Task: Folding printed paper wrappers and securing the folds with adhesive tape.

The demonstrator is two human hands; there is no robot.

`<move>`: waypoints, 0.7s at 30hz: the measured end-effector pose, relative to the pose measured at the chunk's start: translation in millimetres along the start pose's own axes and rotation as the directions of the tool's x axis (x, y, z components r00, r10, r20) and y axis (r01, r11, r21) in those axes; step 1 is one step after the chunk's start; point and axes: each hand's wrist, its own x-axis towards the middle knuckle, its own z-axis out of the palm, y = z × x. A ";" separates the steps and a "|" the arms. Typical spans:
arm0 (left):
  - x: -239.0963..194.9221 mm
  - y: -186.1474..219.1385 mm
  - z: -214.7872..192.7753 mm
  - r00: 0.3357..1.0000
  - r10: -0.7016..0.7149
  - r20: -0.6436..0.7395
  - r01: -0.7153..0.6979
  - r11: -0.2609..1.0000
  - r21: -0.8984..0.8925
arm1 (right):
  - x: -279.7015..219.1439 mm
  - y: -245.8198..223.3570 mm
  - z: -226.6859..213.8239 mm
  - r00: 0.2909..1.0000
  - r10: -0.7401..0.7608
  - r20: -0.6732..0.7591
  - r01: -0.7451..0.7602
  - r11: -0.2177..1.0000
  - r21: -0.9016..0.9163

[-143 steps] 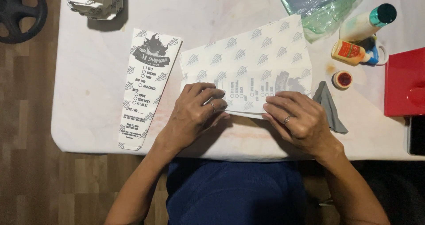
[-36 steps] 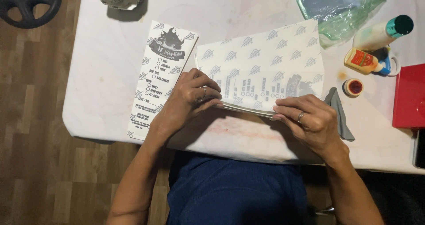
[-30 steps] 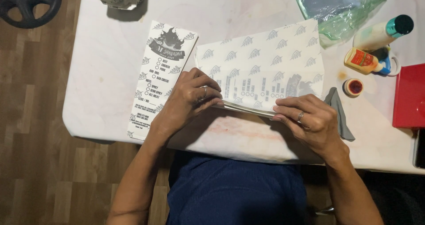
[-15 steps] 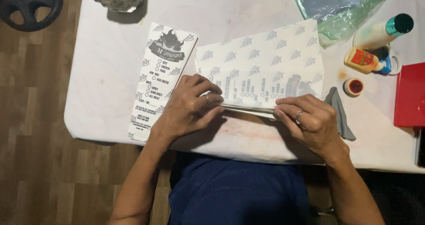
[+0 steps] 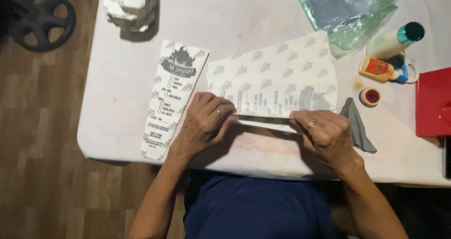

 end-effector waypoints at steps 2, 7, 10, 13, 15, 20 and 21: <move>6.0 4.8 -7.6 1.000 0.029 -0.002 -0.029 1.000 0.011 | 0.5 2.9 3.0 1.000 0.005 -0.008 -0.005 1.000 0.018; 7.0 1.3 -0.7 0.995 0.039 -0.089 -0.035 0.998 0.048 | 6.9 6.5 -12.4 0.998 0.057 0.002 -0.057 0.987 0.151; -0.6 -12.1 8.0 0.987 0.010 -0.159 -0.007 1.000 0.023 | -2.0 31.8 -27.3 0.994 0.080 -0.076 -0.076 0.996 0.051; 2.2 -11.2 5.0 0.977 0.062 -0.203 -0.058 0.998 0.023 | -7.9 57.0 -36.4 0.811 0.584 -0.032 -0.531 0.759 0.378; 3.6 -10.1 2.9 0.982 -0.034 -0.188 0.028 0.999 -0.037 | 7.1 69.4 -41.3 0.424 0.800 0.425 -0.796 0.105 0.596; 7.8 -2.3 -7.6 0.995 0.026 -0.099 -0.035 0.996 -0.084 | 4.4 122.1 3.7 0.255 0.574 0.778 -0.757 -0.382 0.531; 8.6 0.9 -11.7 0.998 0.056 -0.041 -0.060 0.992 -0.111 | -0.7 137.3 18.2 0.234 0.563 0.793 -0.682 -0.486 0.546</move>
